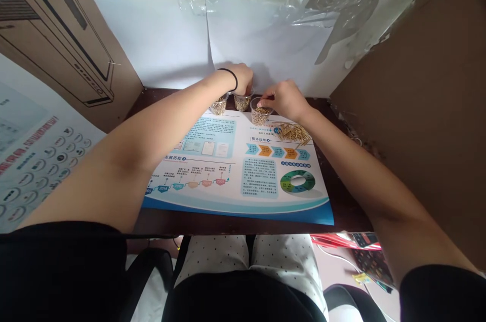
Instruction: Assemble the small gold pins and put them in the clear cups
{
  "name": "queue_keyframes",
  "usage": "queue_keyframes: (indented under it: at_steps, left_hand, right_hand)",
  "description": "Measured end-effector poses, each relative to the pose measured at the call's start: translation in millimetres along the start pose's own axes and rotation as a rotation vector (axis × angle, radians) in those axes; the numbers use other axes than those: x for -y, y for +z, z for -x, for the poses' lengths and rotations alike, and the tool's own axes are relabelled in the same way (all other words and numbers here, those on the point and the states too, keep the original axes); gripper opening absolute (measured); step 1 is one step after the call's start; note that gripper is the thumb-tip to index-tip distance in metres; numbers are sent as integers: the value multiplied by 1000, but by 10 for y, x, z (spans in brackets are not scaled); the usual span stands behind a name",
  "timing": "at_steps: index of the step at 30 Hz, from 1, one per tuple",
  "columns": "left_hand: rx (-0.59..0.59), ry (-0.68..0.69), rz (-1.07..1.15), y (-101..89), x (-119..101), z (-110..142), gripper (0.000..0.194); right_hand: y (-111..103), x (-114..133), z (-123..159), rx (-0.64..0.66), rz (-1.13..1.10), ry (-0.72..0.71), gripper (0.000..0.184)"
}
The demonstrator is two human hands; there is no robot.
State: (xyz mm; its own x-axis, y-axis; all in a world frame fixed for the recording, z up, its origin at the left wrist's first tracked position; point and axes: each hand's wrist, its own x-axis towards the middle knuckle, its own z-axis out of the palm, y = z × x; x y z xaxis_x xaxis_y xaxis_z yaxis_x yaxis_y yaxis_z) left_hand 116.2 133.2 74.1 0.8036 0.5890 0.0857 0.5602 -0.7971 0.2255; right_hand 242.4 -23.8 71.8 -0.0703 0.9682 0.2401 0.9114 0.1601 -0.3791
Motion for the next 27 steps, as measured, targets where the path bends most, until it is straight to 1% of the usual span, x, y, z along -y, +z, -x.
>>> queue_keyframes:
  at_steps: [2, 4, 7, 9, 12, 13, 14, 16, 18, 20, 23, 25, 27]
  left_hand:
    - [-1, -21, 37, -11, -4, 56, 13]
    - [-7, -8, 115, -44, 12, 117, 10]
    - [-56, 9, 196, -114, 54, 198, 7]
    - [-115, -9, 223, -158, 57, 270, 7]
    - [-273, -29, 306, -175, -28, 470, 9]
    - [-318, -38, 345, -160, -80, 565, 10]
    - [-330, -51, 386, -133, -141, 669, 12]
    - [-280, -88, 463, -54, -277, 889, 14]
    - [-249, -95, 518, 32, -407, 1088, 14]
    - [-290, -60, 565, 97, -508, 1235, 18]
    - [-316, 7, 584, 132, -576, 1339, 19]
    - [-326, 25, 574, 125, -557, 1352, 19]
    - [-384, 27, 539, 111, -497, 1347, 19]
  right_hand:
    - [4, 10, 6, 15, 9, 6, 17]
    - [7, 26, 3, 28, 13, 13, 19]
    - [10, 47, -8, 24, 35, 10, 19]
    - [8, 50, -10, 1, 55, -2, 17]
    - [2, 26, 5, -45, 64, 2, 17]
    - [1, 15, 12, -52, 65, 10, 18]
    - [1, 4, 21, -52, 67, 20, 18]
    - [5, -9, 37, -34, 73, 35, 21]
    - [10, -2, 49, -19, 77, 40, 24]
    - [12, 18, 59, -8, 77, 47, 25]
    - [5, 42, 65, 17, 66, 58, 25]
    - [1, 37, 64, 26, 55, 56, 24]
    - [3, 18, 63, 11, 51, 50, 23]
